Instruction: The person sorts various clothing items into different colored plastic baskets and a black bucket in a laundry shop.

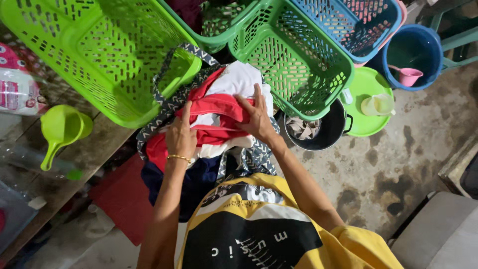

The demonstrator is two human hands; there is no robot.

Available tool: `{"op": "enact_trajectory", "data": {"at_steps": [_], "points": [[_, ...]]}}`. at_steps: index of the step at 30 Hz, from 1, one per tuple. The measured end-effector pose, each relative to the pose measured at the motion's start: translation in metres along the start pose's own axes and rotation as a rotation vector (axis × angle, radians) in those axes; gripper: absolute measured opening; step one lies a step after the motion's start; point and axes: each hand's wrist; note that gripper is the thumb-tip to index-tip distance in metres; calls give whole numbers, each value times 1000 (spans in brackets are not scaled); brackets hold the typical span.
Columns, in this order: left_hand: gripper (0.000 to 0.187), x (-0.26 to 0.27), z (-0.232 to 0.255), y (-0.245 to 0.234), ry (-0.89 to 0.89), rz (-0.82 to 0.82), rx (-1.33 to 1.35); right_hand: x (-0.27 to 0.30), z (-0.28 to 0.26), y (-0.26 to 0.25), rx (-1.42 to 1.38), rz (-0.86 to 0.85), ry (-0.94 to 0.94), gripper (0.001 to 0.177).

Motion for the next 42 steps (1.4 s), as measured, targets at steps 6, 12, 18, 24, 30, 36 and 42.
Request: {"op": "enact_trajectory", "data": {"at_steps": [6, 12, 18, 24, 30, 36, 42], "points": [[83, 37, 52, -102, 390, 4, 447, -11, 25, -58, -866, 242, 235, 29], [62, 22, 42, -132, 252, 167, 229, -19, 25, -132, -582, 204, 392, 29], [22, -26, -20, 1, 216, 34, 68, 17, 57, -60, -123, 71, 379, 35], [30, -37, -18, 53, 54, 230, 310, 19, 75, -63, -885, 362, 456, 29], [18, -46, -15, 29, 64, 472, 643, 12, 100, -59, -1206, 704, 362, 28], [24, -39, -15, 50, 228, 446, 804, 23, 66, -32, -403, 290, 107, 90], [14, -11, -30, 98, 118, 422, 696, 30, 79, -14, -188, 135, 90, 104]]}}
Point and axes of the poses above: each hand's wrist, its own x-axis away from the middle knuckle, its own y-axis out of the palm, z = x × y, and after that the axes turned 8 degrees about -y, right-handed
